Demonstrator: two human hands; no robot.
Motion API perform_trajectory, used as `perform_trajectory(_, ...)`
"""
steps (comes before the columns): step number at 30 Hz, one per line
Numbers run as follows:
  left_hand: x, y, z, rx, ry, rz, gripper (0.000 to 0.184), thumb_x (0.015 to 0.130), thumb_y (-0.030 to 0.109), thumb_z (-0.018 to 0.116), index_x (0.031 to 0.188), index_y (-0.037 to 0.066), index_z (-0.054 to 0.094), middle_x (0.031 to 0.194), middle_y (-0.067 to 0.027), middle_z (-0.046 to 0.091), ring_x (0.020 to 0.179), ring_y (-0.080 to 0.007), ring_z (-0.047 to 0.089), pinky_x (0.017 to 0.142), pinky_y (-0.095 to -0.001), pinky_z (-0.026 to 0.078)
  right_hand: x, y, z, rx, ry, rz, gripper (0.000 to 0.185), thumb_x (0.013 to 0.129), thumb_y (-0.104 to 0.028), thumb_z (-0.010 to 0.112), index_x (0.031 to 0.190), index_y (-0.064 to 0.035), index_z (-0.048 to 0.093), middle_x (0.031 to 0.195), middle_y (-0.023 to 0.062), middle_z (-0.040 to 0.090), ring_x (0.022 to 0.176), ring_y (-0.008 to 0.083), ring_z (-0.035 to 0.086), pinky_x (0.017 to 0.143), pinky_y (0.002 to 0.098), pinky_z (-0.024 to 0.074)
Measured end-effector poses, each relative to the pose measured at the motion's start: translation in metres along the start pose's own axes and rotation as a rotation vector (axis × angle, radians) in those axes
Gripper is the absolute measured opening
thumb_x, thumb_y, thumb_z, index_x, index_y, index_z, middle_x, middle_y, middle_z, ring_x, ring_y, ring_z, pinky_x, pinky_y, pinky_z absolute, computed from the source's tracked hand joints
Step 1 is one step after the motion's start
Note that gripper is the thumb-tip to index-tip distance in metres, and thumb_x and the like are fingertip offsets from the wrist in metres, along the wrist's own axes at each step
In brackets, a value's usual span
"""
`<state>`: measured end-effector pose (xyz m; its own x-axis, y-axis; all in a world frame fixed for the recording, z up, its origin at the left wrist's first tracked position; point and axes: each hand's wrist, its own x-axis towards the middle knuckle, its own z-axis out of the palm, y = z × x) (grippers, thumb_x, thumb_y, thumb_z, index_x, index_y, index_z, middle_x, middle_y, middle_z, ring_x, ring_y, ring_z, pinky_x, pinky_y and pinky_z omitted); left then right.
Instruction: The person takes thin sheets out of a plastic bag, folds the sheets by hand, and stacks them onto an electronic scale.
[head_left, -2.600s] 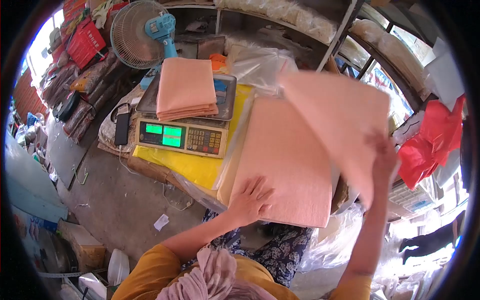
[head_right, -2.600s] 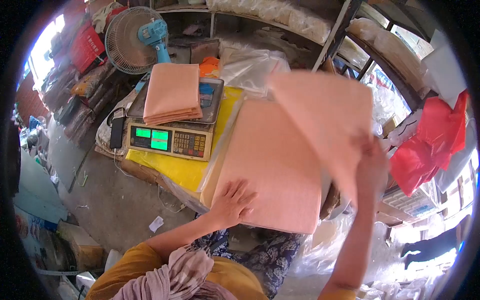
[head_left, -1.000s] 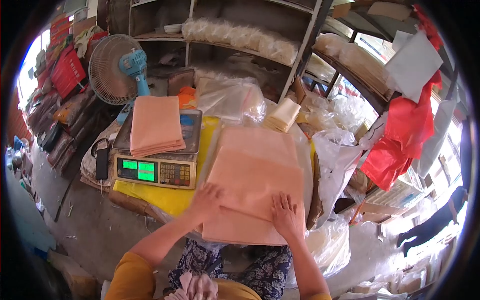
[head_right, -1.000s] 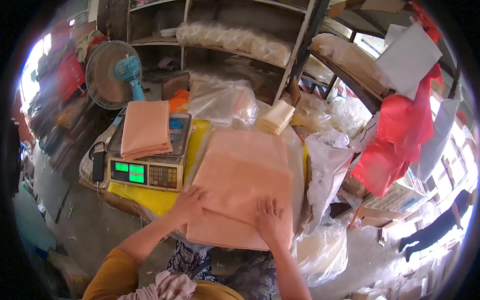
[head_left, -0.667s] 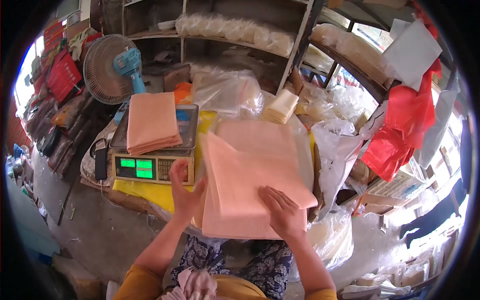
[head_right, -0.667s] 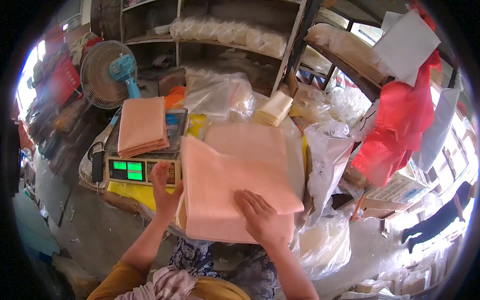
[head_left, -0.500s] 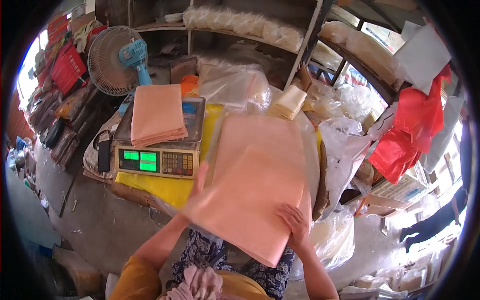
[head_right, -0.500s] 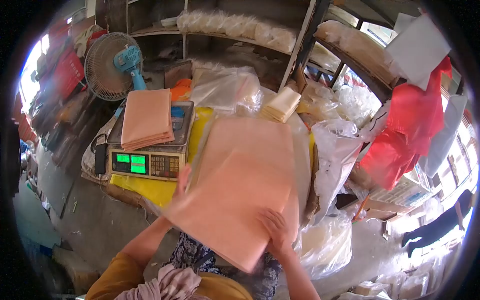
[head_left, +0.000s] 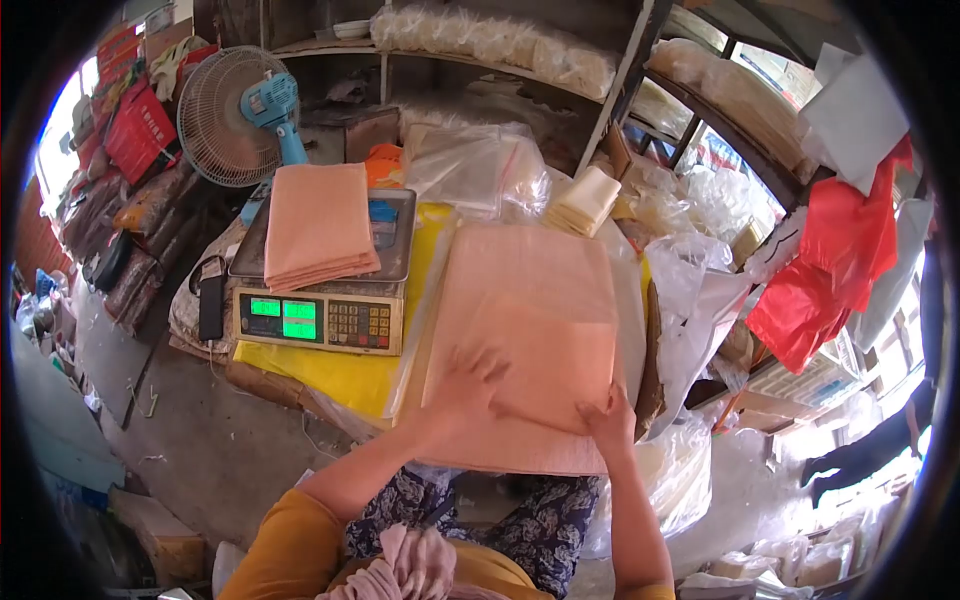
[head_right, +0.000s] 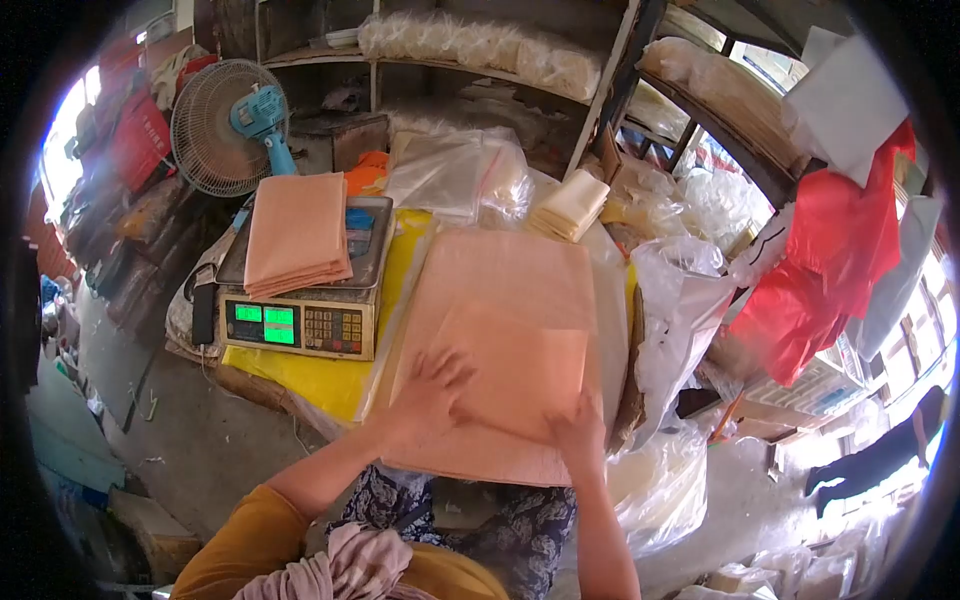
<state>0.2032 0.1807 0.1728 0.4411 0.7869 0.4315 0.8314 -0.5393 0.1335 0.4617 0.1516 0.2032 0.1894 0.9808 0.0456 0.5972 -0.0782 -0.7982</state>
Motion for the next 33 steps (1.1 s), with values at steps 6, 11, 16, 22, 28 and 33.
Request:
perform_trajectory(6,0.004,-0.010,0.007,-0.034,-0.104,0.220,0.058,0.084,0.041,0.053,0.127,0.003,0.046,0.127,-0.0218,0.046,0.122,-0.0389,0.040,0.102,-0.0472,0.031,0.005,0.002,0.025,-0.868,0.103,-0.480,0.059,0.082,-0.016,0.061,0.135,-0.0056,0.037,0.143,0.0190,0.030,0.129,0.0358,0.031,0.104,0.0509,0.0254)
perform_trajectory(11,0.014,-0.016,0.000,0.046,-0.207,0.299,0.040,0.082,0.021,0.051,0.115,-0.001,0.051,0.113,-0.0167,0.056,0.104,-0.0339,0.055,0.083,-0.0417,0.048,-0.009,-0.020,-0.006,-0.499,0.281,-0.430,0.043,0.084,-0.016,0.058,0.124,-0.0025,0.048,0.132,0.0194,0.043,0.126,0.0343,0.036,0.104,0.0460,0.0285)
perform_trajectory(16,0.006,0.017,0.005,0.068,-0.066,0.133,0.033,0.074,0.012,0.052,0.104,-0.002,0.053,0.087,-0.0139,0.058,0.077,-0.0267,0.059,0.066,-0.0368,0.051,-0.033,-0.030,-0.005,0.108,0.148,0.007,0.031,0.086,-0.026,0.063,0.106,-0.0028,0.057,0.088,0.0058,0.061,0.079,0.0155,0.060,0.066,0.0274,0.0473)
perform_trajectory(22,0.010,0.036,-0.014,0.015,0.158,-0.134,0.034,0.072,0.014,0.056,0.101,-0.003,0.055,0.083,-0.0119,0.057,0.070,-0.0226,0.059,0.050,-0.0306,0.050,-0.029,-0.100,0.046,0.661,0.270,0.136,0.059,0.085,-0.019,0.066,0.134,-0.0098,0.035,0.115,0.0101,0.051,0.099,0.0185,0.054,0.079,0.0316,0.0473)
perform_trajectory(28,0.026,0.020,-0.060,-0.233,0.235,-0.182,0.048,0.078,0.015,0.053,0.121,-0.004,0.045,0.108,-0.0243,0.053,0.095,-0.0334,0.058,0.077,-0.0407,0.049,0.044,-0.161,0.075,0.601,0.251,-0.497,0.078,0.082,-0.002,0.059,0.145,-0.0055,0.013,0.136,0.0174,0.040,0.118,0.0261,0.046,0.093,0.0325,0.0420)
perform_trajectory(33,-0.004,-0.122,-0.162,-0.515,0.801,-0.064,0.058,0.084,0.013,0.058,0.136,0.001,0.034,0.133,-0.0207,0.042,0.121,-0.0332,0.044,0.101,-0.0419,0.034,0.106,-0.270,0.081,0.865,0.044,-0.607,0.071,0.079,0.002,0.057,0.142,-0.0045,0.025,0.124,0.0174,0.051,0.108,0.0228,0.054,0.091,0.0334,0.0455)
